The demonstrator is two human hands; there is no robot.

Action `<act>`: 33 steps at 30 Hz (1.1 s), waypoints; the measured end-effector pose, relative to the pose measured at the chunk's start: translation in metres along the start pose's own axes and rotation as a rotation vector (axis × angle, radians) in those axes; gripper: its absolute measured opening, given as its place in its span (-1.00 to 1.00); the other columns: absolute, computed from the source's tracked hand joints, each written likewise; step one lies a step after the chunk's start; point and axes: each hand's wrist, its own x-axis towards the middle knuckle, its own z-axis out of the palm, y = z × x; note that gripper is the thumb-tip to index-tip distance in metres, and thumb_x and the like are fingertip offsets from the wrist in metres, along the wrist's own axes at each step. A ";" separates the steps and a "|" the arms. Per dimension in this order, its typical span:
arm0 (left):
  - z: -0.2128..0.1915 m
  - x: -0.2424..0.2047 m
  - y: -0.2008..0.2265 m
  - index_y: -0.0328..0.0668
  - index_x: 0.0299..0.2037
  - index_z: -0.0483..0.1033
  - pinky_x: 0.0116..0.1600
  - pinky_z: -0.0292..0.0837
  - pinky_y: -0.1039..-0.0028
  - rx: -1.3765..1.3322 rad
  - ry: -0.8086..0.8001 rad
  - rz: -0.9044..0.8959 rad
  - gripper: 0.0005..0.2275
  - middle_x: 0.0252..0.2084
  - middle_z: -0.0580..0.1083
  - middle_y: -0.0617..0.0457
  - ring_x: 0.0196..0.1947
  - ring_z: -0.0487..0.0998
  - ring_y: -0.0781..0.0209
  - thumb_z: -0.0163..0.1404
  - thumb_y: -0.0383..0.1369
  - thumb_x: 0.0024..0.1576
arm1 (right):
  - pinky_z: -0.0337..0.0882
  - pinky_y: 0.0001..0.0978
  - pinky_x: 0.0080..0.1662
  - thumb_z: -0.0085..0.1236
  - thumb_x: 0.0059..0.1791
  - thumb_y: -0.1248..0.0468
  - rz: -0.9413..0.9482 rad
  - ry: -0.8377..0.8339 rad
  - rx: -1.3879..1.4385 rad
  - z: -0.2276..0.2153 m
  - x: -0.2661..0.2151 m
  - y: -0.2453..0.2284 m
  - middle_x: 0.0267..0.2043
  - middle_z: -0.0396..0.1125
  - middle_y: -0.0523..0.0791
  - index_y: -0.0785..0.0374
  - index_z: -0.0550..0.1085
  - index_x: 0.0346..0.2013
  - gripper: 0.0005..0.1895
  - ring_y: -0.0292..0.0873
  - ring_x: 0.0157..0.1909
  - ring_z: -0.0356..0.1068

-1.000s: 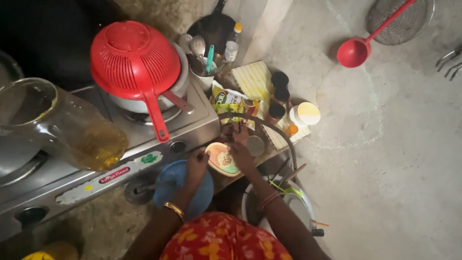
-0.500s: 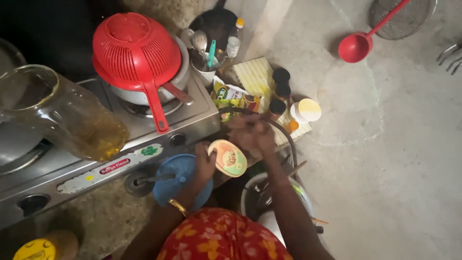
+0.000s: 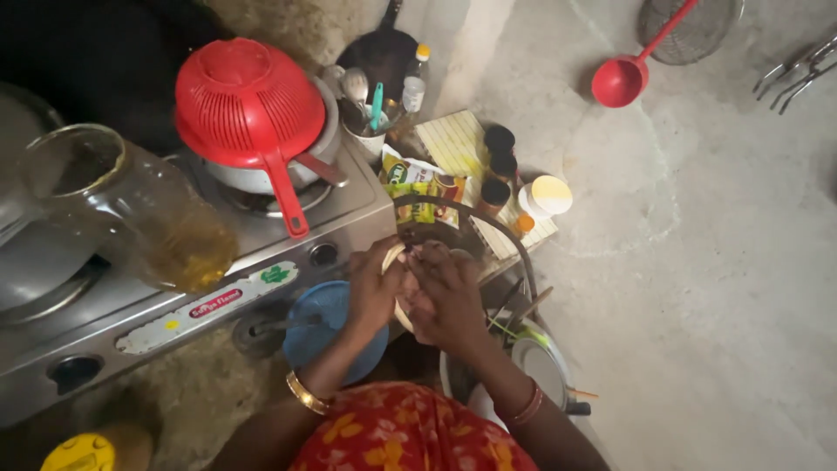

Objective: Organizing and tidying various food containers and kitchen utensils on a counter.

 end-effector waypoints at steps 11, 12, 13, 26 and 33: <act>-0.037 -0.005 0.035 -0.15 0.10 0.56 0.23 0.22 0.26 0.053 -0.025 0.149 -0.72 0.09 0.55 -0.06 0.04 0.43 -0.04 -0.08 -0.32 0.24 | 0.30 -0.13 0.22 0.36 -0.26 0.16 -0.449 -0.047 0.025 -0.015 -0.010 0.003 0.22 0.28 -0.22 -0.04 0.57 0.01 -0.48 0.03 0.24 0.26; -0.033 -0.008 0.028 -0.14 0.10 0.56 0.24 0.23 0.27 0.010 -0.022 0.110 -0.72 0.08 0.55 -0.05 0.06 0.45 -0.02 -0.09 -0.31 0.25 | 0.30 -0.14 0.17 0.37 -0.24 0.12 -0.415 -0.030 -0.051 -0.013 -0.009 0.004 0.24 0.28 -0.25 -0.09 0.58 0.00 -0.51 -0.01 0.23 0.24; -0.029 -0.010 0.022 -0.13 0.10 0.56 0.25 0.25 0.29 -0.033 -0.019 0.071 -0.73 0.08 0.55 -0.04 0.07 0.48 0.00 -0.09 -0.30 0.26 | 0.30 -0.16 0.12 0.38 -0.22 0.09 -0.381 -0.015 -0.128 -0.011 -0.008 0.006 0.26 0.29 -0.28 -0.14 0.59 -0.02 -0.54 -0.05 0.21 0.23; -0.035 0.026 0.036 -0.22 0.12 0.50 0.33 0.10 0.19 0.129 0.224 0.292 -0.73 0.13 0.51 -0.09 0.17 0.44 -0.10 -0.06 -0.39 0.24 | 0.28 -0.04 -0.06 0.27 -0.20 0.14 -0.075 -0.078 -0.395 0.011 -0.026 -0.009 -0.03 0.37 -0.13 0.06 0.56 -0.05 -0.58 -0.01 0.08 0.28; -0.013 0.027 0.016 -0.24 0.13 0.49 0.32 0.14 0.19 0.090 0.177 0.296 -0.71 0.14 0.51 -0.14 0.18 0.44 -0.13 -0.06 -0.40 0.22 | 0.38 -0.07 -0.07 0.35 -0.26 0.22 0.232 0.045 0.182 0.022 -0.014 -0.039 -0.11 0.35 -0.02 0.21 0.53 0.00 -0.47 0.12 -0.04 0.31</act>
